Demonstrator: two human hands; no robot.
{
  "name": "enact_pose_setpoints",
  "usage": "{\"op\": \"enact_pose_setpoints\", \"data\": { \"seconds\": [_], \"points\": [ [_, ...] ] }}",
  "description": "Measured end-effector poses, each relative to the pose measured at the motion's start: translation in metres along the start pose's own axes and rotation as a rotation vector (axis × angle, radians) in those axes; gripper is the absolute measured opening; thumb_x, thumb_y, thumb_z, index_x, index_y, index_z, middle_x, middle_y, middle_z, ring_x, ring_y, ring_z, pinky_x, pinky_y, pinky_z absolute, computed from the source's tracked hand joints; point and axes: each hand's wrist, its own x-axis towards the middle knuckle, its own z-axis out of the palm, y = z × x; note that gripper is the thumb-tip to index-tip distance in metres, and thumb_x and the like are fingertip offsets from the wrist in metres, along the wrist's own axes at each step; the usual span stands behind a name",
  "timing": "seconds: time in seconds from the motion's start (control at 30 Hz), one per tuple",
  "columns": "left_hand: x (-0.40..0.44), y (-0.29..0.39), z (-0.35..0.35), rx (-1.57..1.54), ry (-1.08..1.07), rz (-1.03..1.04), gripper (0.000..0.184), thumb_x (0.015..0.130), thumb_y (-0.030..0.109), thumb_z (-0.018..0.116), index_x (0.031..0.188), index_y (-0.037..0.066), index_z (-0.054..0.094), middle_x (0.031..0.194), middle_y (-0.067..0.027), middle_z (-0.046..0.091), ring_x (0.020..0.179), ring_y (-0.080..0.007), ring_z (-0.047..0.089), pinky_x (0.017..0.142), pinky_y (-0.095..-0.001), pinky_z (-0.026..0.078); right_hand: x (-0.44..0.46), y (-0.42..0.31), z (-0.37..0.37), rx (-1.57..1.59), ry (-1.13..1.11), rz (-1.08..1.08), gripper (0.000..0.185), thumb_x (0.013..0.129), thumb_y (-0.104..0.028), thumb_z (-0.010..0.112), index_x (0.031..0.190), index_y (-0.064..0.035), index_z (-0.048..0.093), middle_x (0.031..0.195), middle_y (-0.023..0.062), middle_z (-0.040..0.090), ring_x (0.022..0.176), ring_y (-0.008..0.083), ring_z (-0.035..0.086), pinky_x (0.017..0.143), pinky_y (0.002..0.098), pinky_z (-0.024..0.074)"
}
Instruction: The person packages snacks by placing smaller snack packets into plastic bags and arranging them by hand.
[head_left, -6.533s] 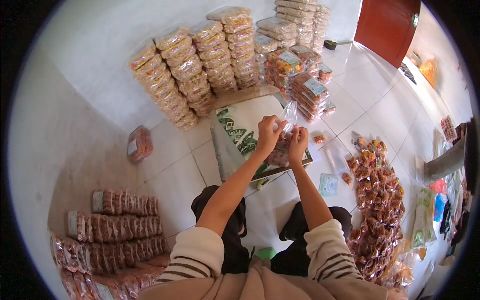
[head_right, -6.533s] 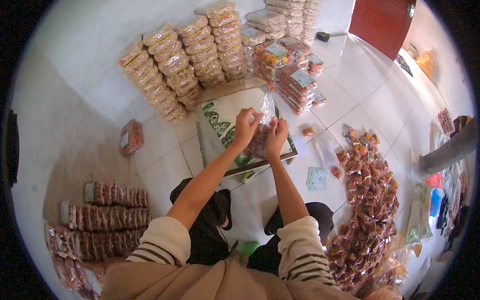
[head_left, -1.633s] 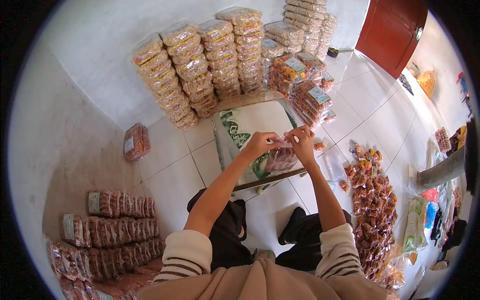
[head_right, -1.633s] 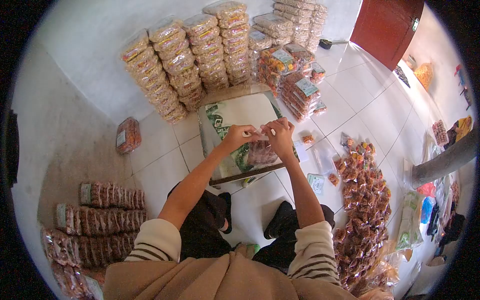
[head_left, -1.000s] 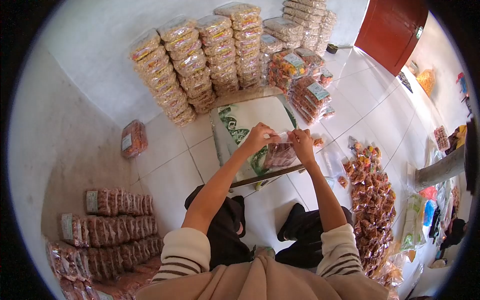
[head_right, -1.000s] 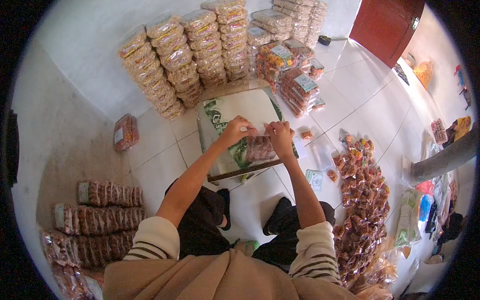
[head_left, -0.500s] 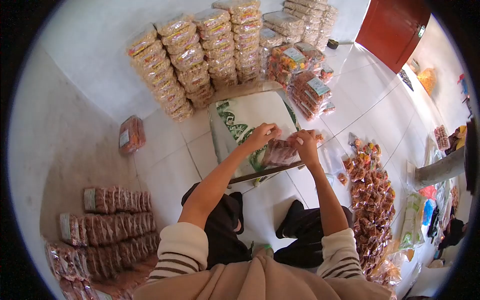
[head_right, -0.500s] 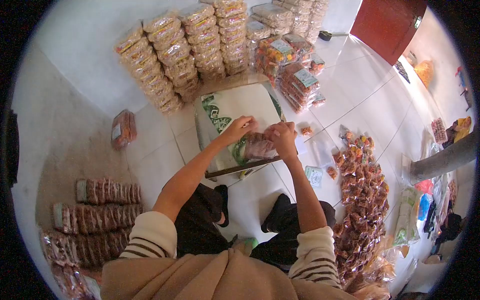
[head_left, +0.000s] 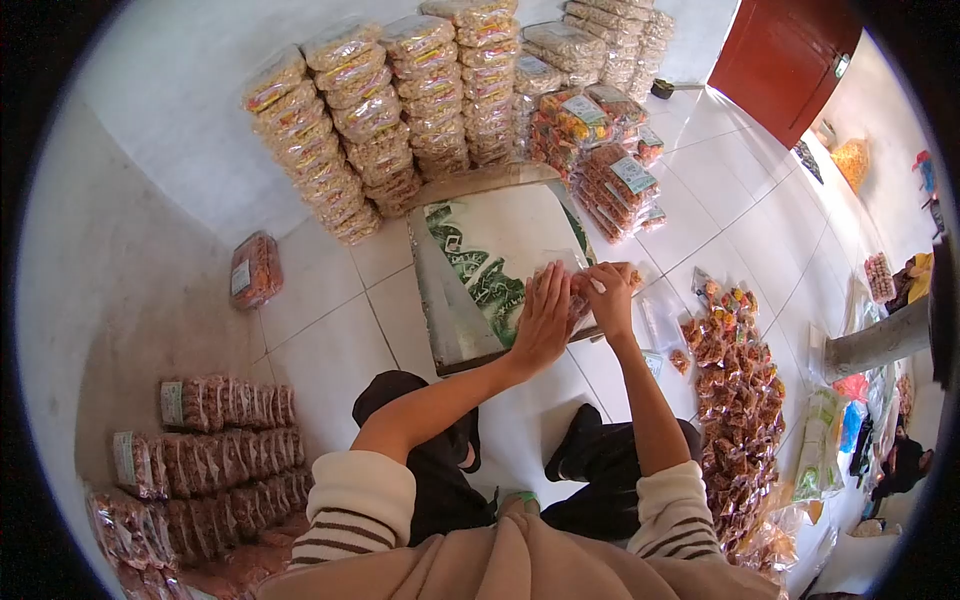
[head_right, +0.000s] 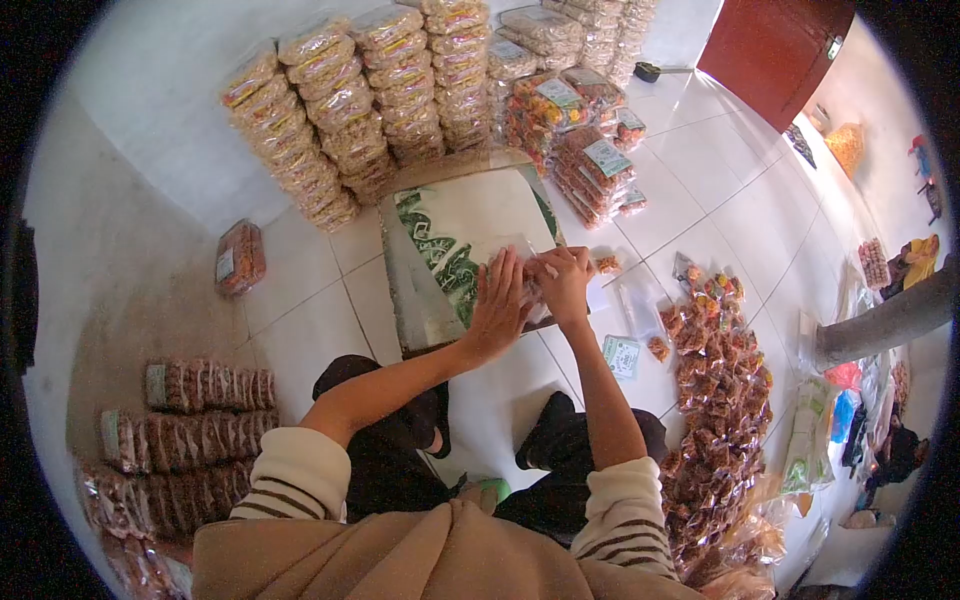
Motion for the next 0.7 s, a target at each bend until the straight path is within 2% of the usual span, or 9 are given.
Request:
{"op": "enact_pose_setpoints", "data": {
  "seconds": [0.03,0.27,0.33,0.37,0.43,0.47,0.53,0.7],
  "points": [
    [0.001,0.000,0.001,-0.008,0.004,-0.014,0.063,0.085,0.025,0.041,0.130,-0.010,0.014,0.138,-0.0223,0.012,0.130,-0.0362,0.010,0.103,-0.0515,0.004,0.000,0.001,0.001,0.023,0.007,0.001,0.013,0.069,-0.013,0.062,0.080,-0.0087,0.066,0.087,0.0004,0.060,0.093,0.0232,0.042,0.086,0.0416,0.0254],
    [0.017,0.000,-0.005,-0.124,0.089,-0.094,0.057,0.087,0.021,0.037,0.130,-0.009,0.014,0.137,-0.0227,0.016,0.129,-0.0341,0.013,0.103,-0.0507,0.004,-0.001,0.006,0.015,0.076,0.068,-0.053,0.011,0.070,-0.005,0.058,0.080,-0.0050,0.062,0.086,0.0027,0.056,0.091,0.0259,0.040,0.084,0.0385,0.0290],
    [0.019,-0.003,-0.005,-0.182,0.115,-0.121,0.053,0.084,0.012,0.040,0.130,-0.006,0.019,0.133,-0.0195,0.025,0.126,-0.0299,0.022,0.103,-0.0500,0.009,-0.001,0.006,0.019,0.091,0.094,-0.060,0.008,0.076,-0.009,0.058,0.080,-0.0019,0.059,0.084,0.0048,0.055,0.089,0.0244,0.038,0.084,0.0330,0.0304],
    [0.022,-0.004,-0.005,-0.181,0.113,-0.120,0.053,0.084,0.012,0.040,0.130,-0.006,0.019,0.133,-0.0195,0.025,0.126,-0.0299,0.022,0.103,-0.0500,0.009,-0.001,0.006,0.021,0.093,0.095,-0.059,0.008,0.076,-0.009,0.058,0.080,-0.0019,0.059,0.084,0.0048,0.055,0.089,0.0244,0.038,0.084,0.0330,0.0304],
    [0.026,-0.010,-0.001,-0.309,0.151,-0.132,0.051,0.083,0.006,0.040,0.130,-0.002,0.023,0.123,-0.0176,0.036,0.119,-0.0291,0.032,0.103,-0.0503,0.010,0.001,0.007,0.026,0.170,0.172,-0.086,0.011,0.069,-0.003,0.057,0.080,-0.0042,0.060,0.084,0.0044,0.055,0.088,0.0254,0.038,0.083,0.0357,0.0298],
    [0.028,-0.013,0.001,-0.307,0.151,-0.131,0.051,0.083,0.006,0.040,0.130,-0.002,0.023,0.123,-0.0176,0.036,0.119,-0.0291,0.032,0.103,-0.0503,0.010,0.002,0.007,0.027,0.172,0.173,-0.086,0.011,0.069,-0.003,0.057,0.080,-0.0042,0.060,0.084,0.0044,0.055,0.088,0.0254,0.038,0.083,0.0357,0.0298],
    [0.033,-0.020,0.003,-0.436,0.186,-0.099,0.052,0.080,-0.001,0.041,0.129,0.002,0.026,0.112,-0.0156,0.045,0.109,-0.0290,0.040,0.102,-0.0506,0.012,0.005,0.008,0.028,0.165,0.161,-0.098,0.011,0.070,-0.003,0.056,0.080,-0.0044,0.060,0.083,0.0051,0.055,0.087,0.0252,0.038,0.082,0.0350,0.0291],
    [0.039,-0.033,0.007,-0.570,0.178,-0.084,0.056,0.076,-0.003,0.045,0.129,0.004,0.028,0.102,-0.0139,0.051,0.099,-0.0285,0.046,0.096,-0.0459,0.022,0.008,0.005,0.030,0.166,0.188,-0.083,0.008,0.073,-0.006,0.056,0.080,-0.0043,0.060,0.083,0.0056,0.055,0.087,0.0252,0.037,0.082,0.0347,0.0287]
  ]
}}
